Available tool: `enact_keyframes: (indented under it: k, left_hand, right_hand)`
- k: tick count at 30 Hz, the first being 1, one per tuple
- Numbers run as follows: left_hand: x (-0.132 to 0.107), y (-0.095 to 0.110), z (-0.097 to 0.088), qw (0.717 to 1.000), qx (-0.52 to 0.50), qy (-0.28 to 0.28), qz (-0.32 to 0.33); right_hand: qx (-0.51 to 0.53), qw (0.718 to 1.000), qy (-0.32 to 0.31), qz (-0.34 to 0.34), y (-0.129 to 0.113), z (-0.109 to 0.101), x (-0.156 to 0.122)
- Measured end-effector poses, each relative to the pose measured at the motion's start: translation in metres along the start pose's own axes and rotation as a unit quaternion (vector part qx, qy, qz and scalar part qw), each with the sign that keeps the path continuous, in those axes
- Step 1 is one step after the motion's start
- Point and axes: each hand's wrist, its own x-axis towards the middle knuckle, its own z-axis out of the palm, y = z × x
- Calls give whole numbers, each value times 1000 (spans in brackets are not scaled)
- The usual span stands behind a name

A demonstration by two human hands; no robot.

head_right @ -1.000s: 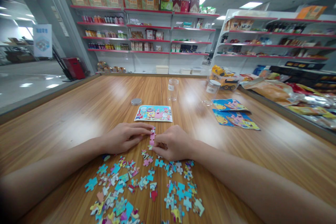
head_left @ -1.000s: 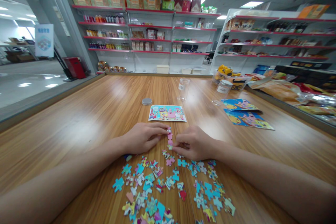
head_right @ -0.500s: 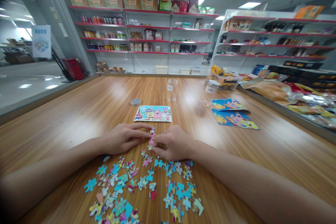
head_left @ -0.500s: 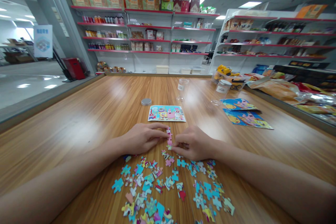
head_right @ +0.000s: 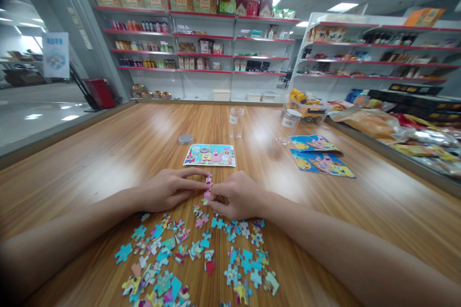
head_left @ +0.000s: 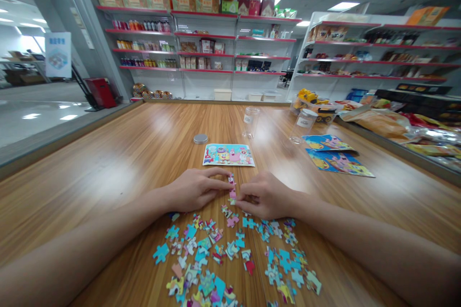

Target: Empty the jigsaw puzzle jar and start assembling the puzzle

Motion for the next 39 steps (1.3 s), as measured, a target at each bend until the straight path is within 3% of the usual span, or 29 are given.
enact_keyframes:
  k: [8, 12, 14, 17, 19, 21, 25, 29, 32, 39]
  left_hand:
    - [1, 1, 2, 999, -31, 20, -1]
    - [1, -2, 3, 992, -111, 57, -8]
    - [1, -4, 2, 978, -181, 96, -29]
    - [2, -9, 0, 939, -292, 140, -116]
    - [2, -11, -2, 912, -344, 137, -176]
    - [2, -12, -2, 904, -354, 124, -204]
    - [3, -11, 1, 923, -319, 97, -192]
    - [3, -10, 3, 941, -273, 71, -187]
    - [2, -8, 1, 958, -238, 65, -148]
    - [0, 2, -5, 989, -144, 40, -15]
  right_hand:
    - [11, 1000, -4, 3, 1, -1, 0]
    - [44, 999, -2, 26, 2, -1, -1]
    - [87, 993, 28, 76, 5, -1, 0]
    - [145, 967, 88, 192, 13, -3, 2]
    - [163, 948, 97, 256, 20, -5, 4]
    - [176, 936, 89, 292, 26, -6, 5]
    - [234, 920, 52, 310, 29, -10, 6]
    - [295, 913, -27, 280, 30, -18, 2]
    - [325, 908, -83, 249, 30, -25, -1]
    - [262, 943, -118, 166, 21, -23, -2]
